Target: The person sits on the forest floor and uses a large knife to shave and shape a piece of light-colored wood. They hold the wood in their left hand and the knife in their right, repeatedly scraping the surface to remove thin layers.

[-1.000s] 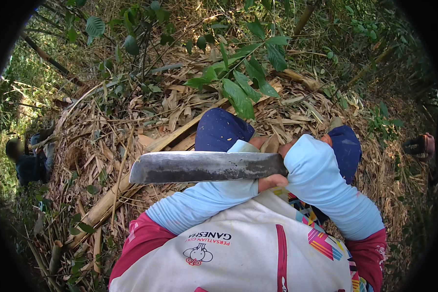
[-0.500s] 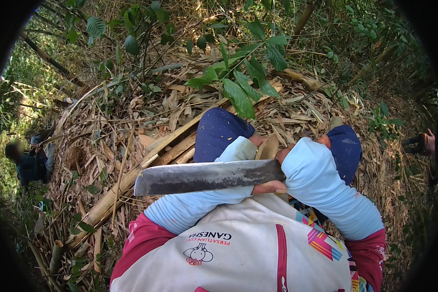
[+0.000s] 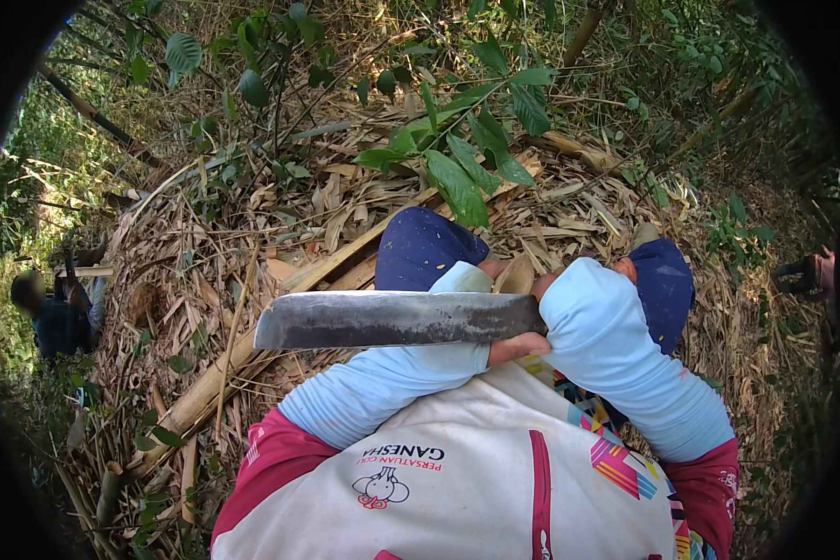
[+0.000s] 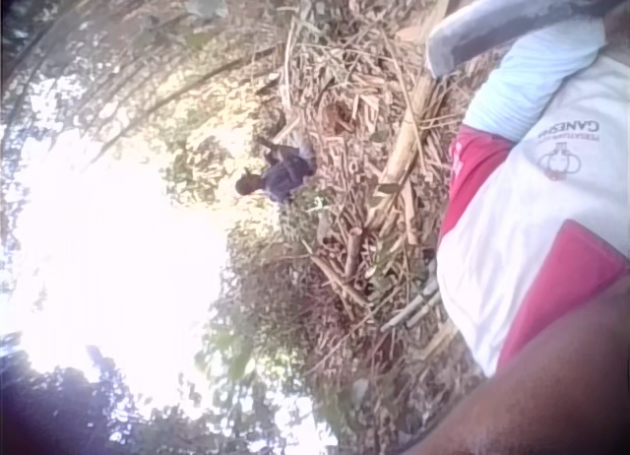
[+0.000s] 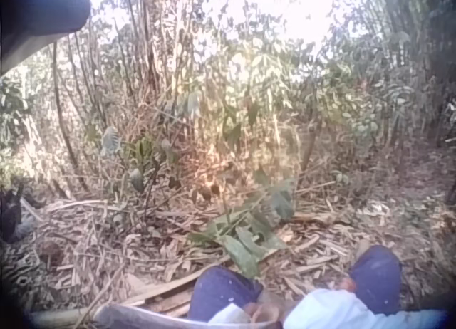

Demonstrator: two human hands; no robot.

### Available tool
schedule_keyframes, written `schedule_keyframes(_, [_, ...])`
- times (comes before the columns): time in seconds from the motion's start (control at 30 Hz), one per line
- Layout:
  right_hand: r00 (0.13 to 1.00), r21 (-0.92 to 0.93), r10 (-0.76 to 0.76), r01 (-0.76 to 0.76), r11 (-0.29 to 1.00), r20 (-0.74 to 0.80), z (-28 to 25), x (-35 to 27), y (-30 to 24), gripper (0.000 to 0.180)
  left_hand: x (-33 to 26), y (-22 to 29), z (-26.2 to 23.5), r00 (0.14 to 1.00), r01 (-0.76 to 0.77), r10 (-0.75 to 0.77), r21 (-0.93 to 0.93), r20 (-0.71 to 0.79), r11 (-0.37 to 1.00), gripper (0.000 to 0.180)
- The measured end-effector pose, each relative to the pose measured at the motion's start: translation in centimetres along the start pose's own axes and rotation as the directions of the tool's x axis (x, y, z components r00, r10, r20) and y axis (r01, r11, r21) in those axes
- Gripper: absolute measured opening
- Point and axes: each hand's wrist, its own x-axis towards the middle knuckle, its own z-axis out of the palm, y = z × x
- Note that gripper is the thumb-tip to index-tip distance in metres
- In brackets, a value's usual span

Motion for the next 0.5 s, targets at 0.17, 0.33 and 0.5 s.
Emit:
schedule_keyframes(0.17, [0.996,0.005,0.088,-0.088,0.996,0.012,-0.1,0.2,-0.4,0.016,-0.9,-0.7,0.9,0.986,-0.029,0.029,0.001,-0.165,1.0,0.065])
schedule_keyframes(0.33, [0.993,0.107,0.097,-0.104,0.989,0.071,0.4,-0.3,-0.1,0.014,0.0,-0.2,0.2,0.999,0.031,-0.033,-0.107,-0.016,0.994,0.072])
schedule_keyframes(0.5, [0.994,-0.038,0.056,-0.053,0.998,0.093,0.1,-0.2,0.0,0.015,0.3,0.4,-0.2,1.0,0.006,-0.009,-0.164,-0.015,0.986,0.078])
